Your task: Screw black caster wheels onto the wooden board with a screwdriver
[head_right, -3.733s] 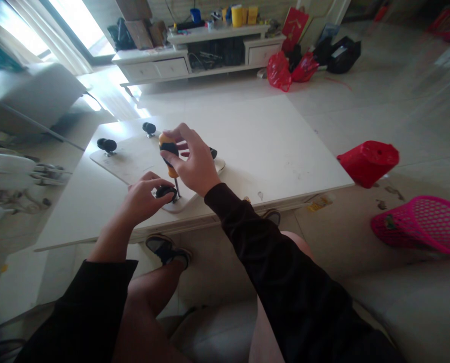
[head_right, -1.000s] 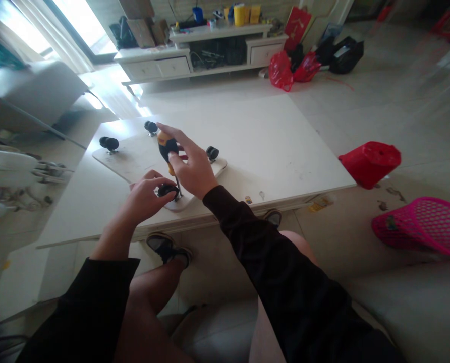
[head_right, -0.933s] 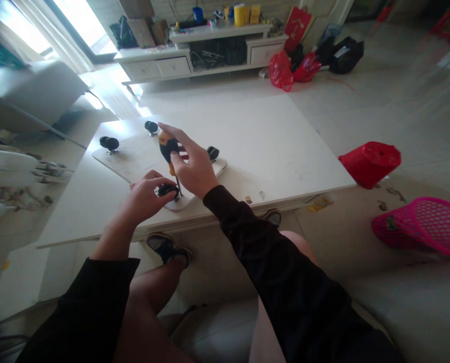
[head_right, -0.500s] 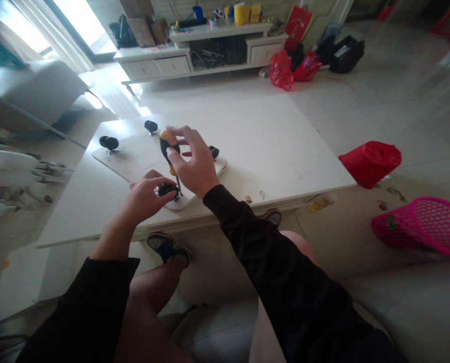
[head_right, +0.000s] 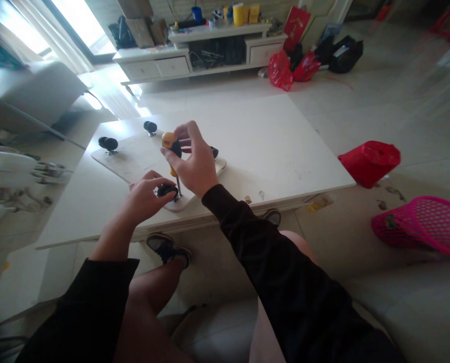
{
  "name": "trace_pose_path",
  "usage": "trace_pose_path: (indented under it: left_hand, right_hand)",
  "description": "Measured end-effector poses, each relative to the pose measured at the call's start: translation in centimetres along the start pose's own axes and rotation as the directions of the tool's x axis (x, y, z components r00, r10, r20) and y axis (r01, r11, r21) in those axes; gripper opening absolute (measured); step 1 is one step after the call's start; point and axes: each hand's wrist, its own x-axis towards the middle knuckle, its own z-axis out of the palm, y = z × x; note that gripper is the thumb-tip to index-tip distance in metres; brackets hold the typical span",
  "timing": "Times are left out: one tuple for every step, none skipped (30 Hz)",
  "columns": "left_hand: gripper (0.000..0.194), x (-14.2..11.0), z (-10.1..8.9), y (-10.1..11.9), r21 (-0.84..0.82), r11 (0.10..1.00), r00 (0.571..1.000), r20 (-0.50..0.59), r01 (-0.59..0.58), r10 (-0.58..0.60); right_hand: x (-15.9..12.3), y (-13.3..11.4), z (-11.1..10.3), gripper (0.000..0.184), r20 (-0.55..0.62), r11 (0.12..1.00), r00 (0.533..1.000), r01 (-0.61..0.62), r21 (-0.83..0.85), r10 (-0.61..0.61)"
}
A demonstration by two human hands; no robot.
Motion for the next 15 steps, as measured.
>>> trace_pose_path:
  left_hand:
    - [0.024, 0.02, 0.03, -0.04, -0.001, 1.000, 1.000, 0.000, -0.001, 0.001]
    - [0.025, 0.03, 0.05, -0.07, -0.001, 1.000, 1.000, 0.000, -0.002, 0.002]
    - [0.025, 0.05, 0.07, -0.09, -0.001, 1.000, 1.000, 0.000, -0.003, 0.003]
    - [0.025, 0.06, 0.07, -0.10, 0.000, 1.000, 1.000, 0.000, -0.004, 0.004]
    - [0.026, 0.06, 0.07, -0.10, 0.002, 1.000, 1.000, 0.000, -0.004, 0.004]
    - [0.026, 0.05, 0.05, -0.09, 0.004, 1.000, 1.000, 0.001, -0.004, 0.004]
    - [0.026, 0.03, 0.03, -0.07, 0.006, 1.000, 1.000, 0.001, -0.003, 0.003]
    - [0.026, 0.01, 0.00, -0.04, 0.006, 1.000, 1.000, 0.001, -0.003, 0.003]
    - [0.026, -0.02, -0.03, -0.01, 0.007, 1.000, 1.000, 0.001, -0.006, 0.006]
    - [0.026, -0.06, -0.06, 0.01, 0.008, 1.000, 1.000, 0.001, -0.009, 0.009]
    - [0.026, -0.09, -0.09, 0.03, 0.009, 1.000, 1.000, 0.002, -0.012, 0.012]
    - [0.027, -0.13, -0.11, 0.05, 0.010, 1.000, 1.000, 0.003, -0.014, 0.014]
    - [0.027, -0.16, -0.13, 0.05, 0.011, 1.000, 1.000, 0.005, -0.015, 0.015]
    - [0.028, -0.18, -0.14, 0.05, 0.013, 1.000, 1.000, 0.007, -0.015, 0.014]
    - [0.028, -0.20, -0.15, 0.03, 0.015, 1.000, 1.000, 0.008, -0.015, 0.015]
  right_hand:
    - [-0.05, -0.08, 0.01, 0.029, -0.016, 1.000, 1.000, 0.009, -0.026, -0.009]
    - [-0.12, -0.19, 0.00, 0.029, -0.030, 0.999, 0.999, 0.017, -0.051, -0.018]
    - [-0.19, -0.31, -0.02, 0.027, -0.038, 0.997, 0.999, 0.024, -0.072, -0.027]
    - [-0.26, -0.41, -0.04, 0.026, -0.038, 0.996, 0.999, 0.030, -0.086, -0.033]
    - [-0.32, -0.49, -0.06, 0.024, -0.024, 0.995, 0.999, 0.032, -0.091, -0.035]
    - [-0.36, -0.54, -0.07, 0.025, 0.000, 0.996, 0.999, 0.032, -0.085, -0.032]
    - [-0.38, -0.55, -0.08, 0.028, 0.026, 0.997, 0.999, 0.026, -0.067, -0.024]
    - [-0.37, -0.53, -0.08, 0.032, 0.054, 0.999, 0.998, 0.014, -0.040, -0.012]
    - [-0.33, -0.48, -0.06, 0.036, 0.077, 1.000, 0.997, -0.001, -0.012, 0.002]
    - [-0.27, -0.40, -0.05, 0.038, 0.092, 1.000, 0.996, -0.017, 0.007, 0.016]
    - [-0.21, -0.32, -0.03, 0.037, 0.095, 1.000, 0.995, -0.029, 0.012, 0.027]
    - [-0.15, -0.25, -0.01, 0.036, 0.085, 0.999, 0.996, -0.035, 0.001, 0.035]
    - [-0.09, -0.19, 0.00, 0.034, 0.070, 0.999, 0.997, -0.037, -0.021, 0.038]
    - [-0.06, -0.15, 0.00, 0.034, 0.056, 0.998, 0.998, -0.034, -0.047, 0.037]
    - [-0.06, -0.13, -0.01, 0.033, 0.044, 0.997, 0.998, -0.030, -0.067, 0.033]
